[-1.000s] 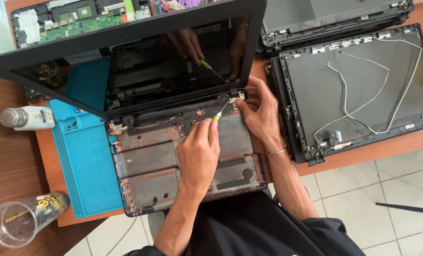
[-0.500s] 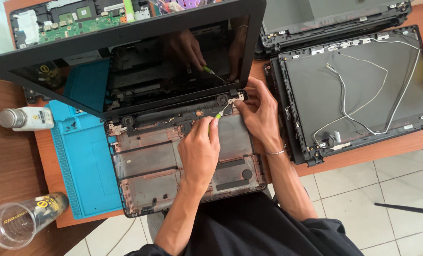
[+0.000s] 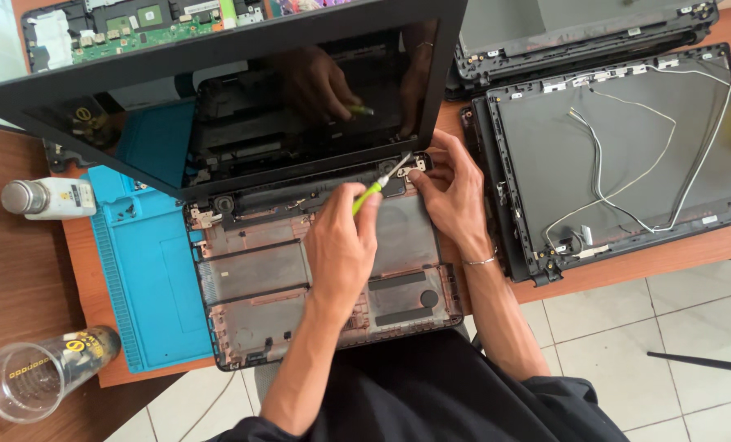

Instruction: The person detaches a circuit board from the laptop chassis by hand, removes a battery component, and then uses a screwdriver to loosen a component near the hinge of the opened screen.

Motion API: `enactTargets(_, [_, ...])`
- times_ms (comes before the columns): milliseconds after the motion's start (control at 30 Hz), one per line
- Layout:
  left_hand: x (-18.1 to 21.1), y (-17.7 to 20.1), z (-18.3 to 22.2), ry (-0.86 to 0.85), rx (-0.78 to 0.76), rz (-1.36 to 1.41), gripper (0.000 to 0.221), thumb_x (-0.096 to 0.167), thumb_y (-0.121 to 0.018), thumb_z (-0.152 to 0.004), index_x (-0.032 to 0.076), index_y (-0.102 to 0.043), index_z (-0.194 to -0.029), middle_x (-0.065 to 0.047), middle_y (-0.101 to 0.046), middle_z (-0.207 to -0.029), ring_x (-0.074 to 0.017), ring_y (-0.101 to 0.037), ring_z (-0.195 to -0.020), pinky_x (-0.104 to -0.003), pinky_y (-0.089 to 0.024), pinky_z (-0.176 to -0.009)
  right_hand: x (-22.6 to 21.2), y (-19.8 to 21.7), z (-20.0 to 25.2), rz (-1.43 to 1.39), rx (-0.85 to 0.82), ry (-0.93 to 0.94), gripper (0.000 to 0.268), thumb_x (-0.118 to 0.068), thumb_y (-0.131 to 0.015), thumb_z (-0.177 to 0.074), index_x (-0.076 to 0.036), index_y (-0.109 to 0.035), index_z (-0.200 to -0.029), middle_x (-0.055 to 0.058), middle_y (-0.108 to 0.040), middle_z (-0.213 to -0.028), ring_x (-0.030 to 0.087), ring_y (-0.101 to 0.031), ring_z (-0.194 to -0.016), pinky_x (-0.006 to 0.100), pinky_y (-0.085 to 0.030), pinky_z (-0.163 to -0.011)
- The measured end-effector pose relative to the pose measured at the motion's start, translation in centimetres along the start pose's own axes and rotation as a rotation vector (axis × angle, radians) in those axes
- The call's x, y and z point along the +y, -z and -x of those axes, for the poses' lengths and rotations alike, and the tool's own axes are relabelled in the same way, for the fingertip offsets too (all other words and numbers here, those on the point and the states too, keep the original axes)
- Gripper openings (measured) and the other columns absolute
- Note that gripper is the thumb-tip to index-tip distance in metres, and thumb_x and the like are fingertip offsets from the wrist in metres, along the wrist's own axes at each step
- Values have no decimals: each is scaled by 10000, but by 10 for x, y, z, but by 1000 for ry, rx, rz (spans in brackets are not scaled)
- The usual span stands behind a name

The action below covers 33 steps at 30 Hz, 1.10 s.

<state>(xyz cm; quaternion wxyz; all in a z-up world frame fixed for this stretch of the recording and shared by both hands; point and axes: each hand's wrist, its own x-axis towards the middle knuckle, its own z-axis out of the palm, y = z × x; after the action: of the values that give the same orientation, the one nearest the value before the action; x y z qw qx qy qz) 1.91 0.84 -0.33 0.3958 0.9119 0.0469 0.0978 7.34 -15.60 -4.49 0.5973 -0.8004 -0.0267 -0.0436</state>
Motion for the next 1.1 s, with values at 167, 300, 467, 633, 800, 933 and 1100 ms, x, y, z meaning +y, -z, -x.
enactTargets(167, [-16,-6,-15,-341,-60,54,149,165,-748,-934,88,-709,-1056,-75,-770,-959,-244,-742,-816,-356,-584,-696,5,1,-1,-26,-5,20,558,111,-755,-859,-25,-573,-1369,96,-684,-1209,162,-702,-1049,273,-614,-834])
enactTargets(300, [-31,-23,-40,-343,-295,64,269,89,-733,-898,124,-755,-1164,-78,-775,-963,-230,-741,-763,-340,-597,-676,7,2,0,17,1,54,561,123,-740,-843,-25,-570,-1357,104,-703,-1207,177,-728,-1053,282,-628,-832])
enactTargets(467, [-32,-27,-50,-419,-200,65,271,51,-762,-829,133,-796,-1084,-85,-777,-952,-278,-741,-822,-389,-582,-704,9,2,-1,16,6,40,569,140,-724,-842,-27,-574,-1365,104,-722,-1176,180,-738,-1051,295,-623,-844])
enactTargets(633, [-35,-30,-55,-432,-236,65,270,51,-757,-833,154,-804,-1078,-73,-767,-886,-265,-734,-787,-390,-575,-678,6,1,-1,-31,6,28,566,149,-727,-841,-22,-576,-1359,97,-700,-1196,166,-720,-1056,290,-631,-867])
enactTargets(800, [-37,-29,-54,-463,-241,45,274,78,-772,-802,162,-806,-1061,-72,-750,-805,-274,-722,-746,-407,-558,-644,6,1,-1,-71,1,6,557,144,-738,-851,-22,-576,-1358,93,-696,-1179,161,-713,-1057,285,-633,-865])
enactTargets(933, [-36,-27,-55,-448,-242,61,223,81,-763,-828,128,-750,-1046,-84,-758,-851,-286,-734,-764,-405,-563,-646,8,1,-1,-13,6,50,549,137,-738,-847,-24,-579,-1348,101,-702,-1167,179,-724,-1065,296,-638,-862])
enactTargets(1100, [-30,-25,-61,-335,-347,48,223,98,-762,-839,128,-717,-1056,-118,-747,-791,-307,-732,-711,-423,-541,-605,9,2,-1,17,13,63,575,148,-711,-818,-26,-581,-1350,105,-707,-1155,191,-731,-1057,305,-635,-838])
